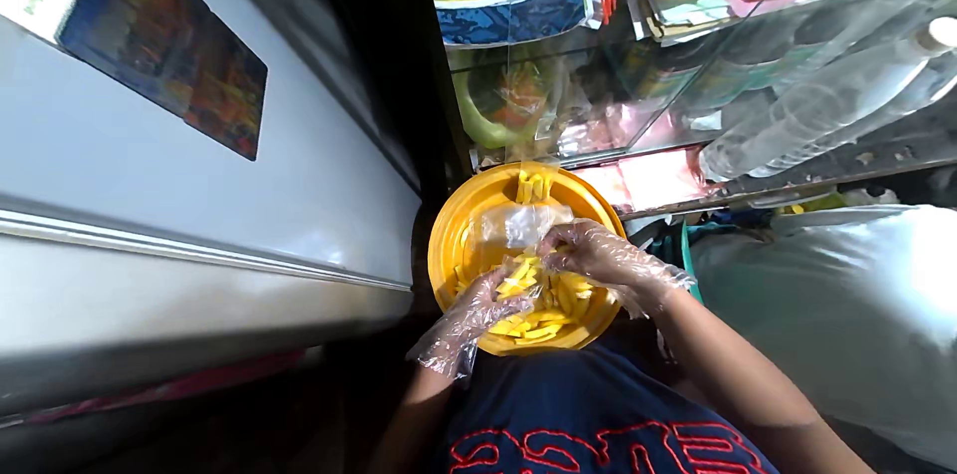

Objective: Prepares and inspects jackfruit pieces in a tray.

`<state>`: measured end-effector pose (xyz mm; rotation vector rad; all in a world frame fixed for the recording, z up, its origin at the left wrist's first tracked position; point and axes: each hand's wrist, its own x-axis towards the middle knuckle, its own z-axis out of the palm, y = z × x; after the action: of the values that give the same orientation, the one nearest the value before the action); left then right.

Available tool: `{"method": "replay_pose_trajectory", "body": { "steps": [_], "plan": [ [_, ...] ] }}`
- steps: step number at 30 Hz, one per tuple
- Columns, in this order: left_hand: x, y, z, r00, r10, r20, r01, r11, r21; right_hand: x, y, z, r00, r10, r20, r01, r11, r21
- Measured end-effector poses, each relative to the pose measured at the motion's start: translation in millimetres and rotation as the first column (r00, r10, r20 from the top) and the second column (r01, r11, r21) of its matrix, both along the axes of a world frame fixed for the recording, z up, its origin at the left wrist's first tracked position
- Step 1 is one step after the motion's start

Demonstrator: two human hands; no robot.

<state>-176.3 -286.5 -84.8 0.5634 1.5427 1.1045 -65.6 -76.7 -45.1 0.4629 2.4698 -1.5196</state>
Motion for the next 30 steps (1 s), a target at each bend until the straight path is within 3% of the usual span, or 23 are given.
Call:
{"method": "replay_pose_trajectory", "body": {
  "steps": [7, 11, 16, 24, 30],
  "plan": [
    [0, 0, -6, 1.000, -0.025, -0.007, 0.025, 0.999, 0.021, -2, 6, 5, 0.996, -0.037, 0.087, 0.035, 0.999, 0.023],
    [0, 2, -5, 0.996, -0.078, -0.051, 0.079, 0.997, 0.003, -3, 13, 3, 0.998, 0.057, 0.021, -0.056, 0.998, -0.010],
    [2, 2, -4, 0.991, -0.095, -0.090, 0.095, 0.995, -0.015, -4, 18, 9, 0.999, 0.012, -0.030, -0.013, 0.999, -0.041],
    [2, 6, 1, 0.968, -0.199, -0.155, 0.195, 0.980, -0.038, -14, 15, 8, 0.980, 0.199, 0.028, -0.199, 0.980, 0.002],
    [6, 9, -4, 0.993, -0.092, -0.067, 0.092, 0.996, 0.003, -20, 3, 19, 0.954, 0.301, 0.003, -0.301, 0.952, 0.055]
  ]
}}
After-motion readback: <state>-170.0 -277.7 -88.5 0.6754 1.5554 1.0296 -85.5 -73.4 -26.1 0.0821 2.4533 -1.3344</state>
